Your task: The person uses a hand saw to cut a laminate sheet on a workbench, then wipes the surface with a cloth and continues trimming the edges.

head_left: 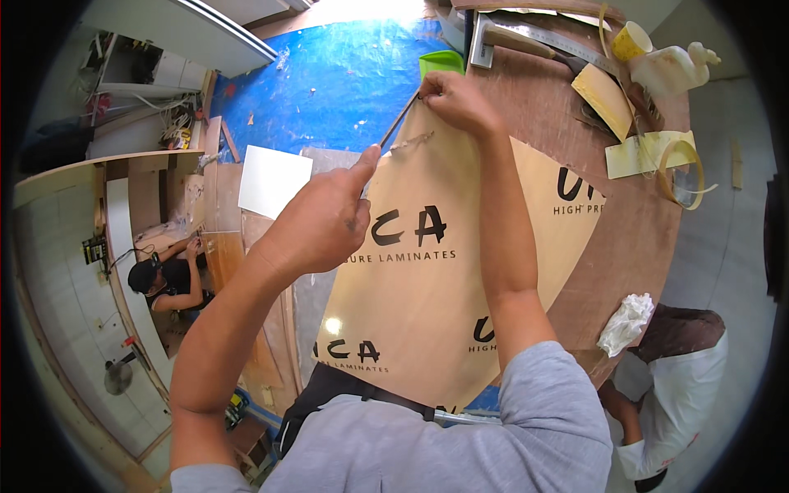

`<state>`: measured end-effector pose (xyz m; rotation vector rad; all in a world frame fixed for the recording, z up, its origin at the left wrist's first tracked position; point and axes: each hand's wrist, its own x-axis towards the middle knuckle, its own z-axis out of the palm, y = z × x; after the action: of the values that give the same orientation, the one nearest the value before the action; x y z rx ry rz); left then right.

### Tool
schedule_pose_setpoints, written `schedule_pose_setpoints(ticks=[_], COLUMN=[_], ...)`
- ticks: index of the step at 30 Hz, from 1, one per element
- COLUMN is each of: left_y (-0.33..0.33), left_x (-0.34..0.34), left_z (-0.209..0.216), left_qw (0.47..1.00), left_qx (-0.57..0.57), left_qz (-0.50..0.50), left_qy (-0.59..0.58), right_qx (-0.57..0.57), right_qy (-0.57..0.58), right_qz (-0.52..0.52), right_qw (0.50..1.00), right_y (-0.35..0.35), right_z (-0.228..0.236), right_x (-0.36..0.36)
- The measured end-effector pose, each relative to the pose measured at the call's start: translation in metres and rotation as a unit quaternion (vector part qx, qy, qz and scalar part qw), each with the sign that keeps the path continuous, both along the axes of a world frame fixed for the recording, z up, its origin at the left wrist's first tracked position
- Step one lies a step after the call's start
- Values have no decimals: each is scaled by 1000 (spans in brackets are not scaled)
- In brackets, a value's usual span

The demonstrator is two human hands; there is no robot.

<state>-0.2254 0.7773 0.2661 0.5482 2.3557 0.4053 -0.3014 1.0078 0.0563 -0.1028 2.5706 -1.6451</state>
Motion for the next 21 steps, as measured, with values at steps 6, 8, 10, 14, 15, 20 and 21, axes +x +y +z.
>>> schedule_pose_setpoints(ticks=[6, 8, 10, 14, 15, 20, 21], left_y=[17, 12, -12, -5, -5, -5, -2], left_x=[-11, -19, -31, -45, -39, -11, -9], left_z=[-4, -38, -74, -28, -18, 12, 16], left_qw=[995, 996, 999, 999, 999, 998, 997], left_qx=[-45, -43, 15, -10, -14, 24, 5], left_qz=[-24, -22, -42, 27, 29, 30, 41], left_qy=[-83, -69, -11, -24, -41, -52, -62], right_qx=[4, -1, -15, -17, -14, 3, 9], right_qy=[-12, -6, -29, -44, -52, -55, -39], right_qz=[-23, -16, 4, 1, -1, -2, 5], right_qw=[1000, 1000, 999, 999, 999, 998, 999], right_y=[1, 3, -4, 0, 1, 8, 6], right_z=[-5, 0, 3, 5, 4, 1, -1], right_x=[2, -8, -5, 1, 5, 1, 1])
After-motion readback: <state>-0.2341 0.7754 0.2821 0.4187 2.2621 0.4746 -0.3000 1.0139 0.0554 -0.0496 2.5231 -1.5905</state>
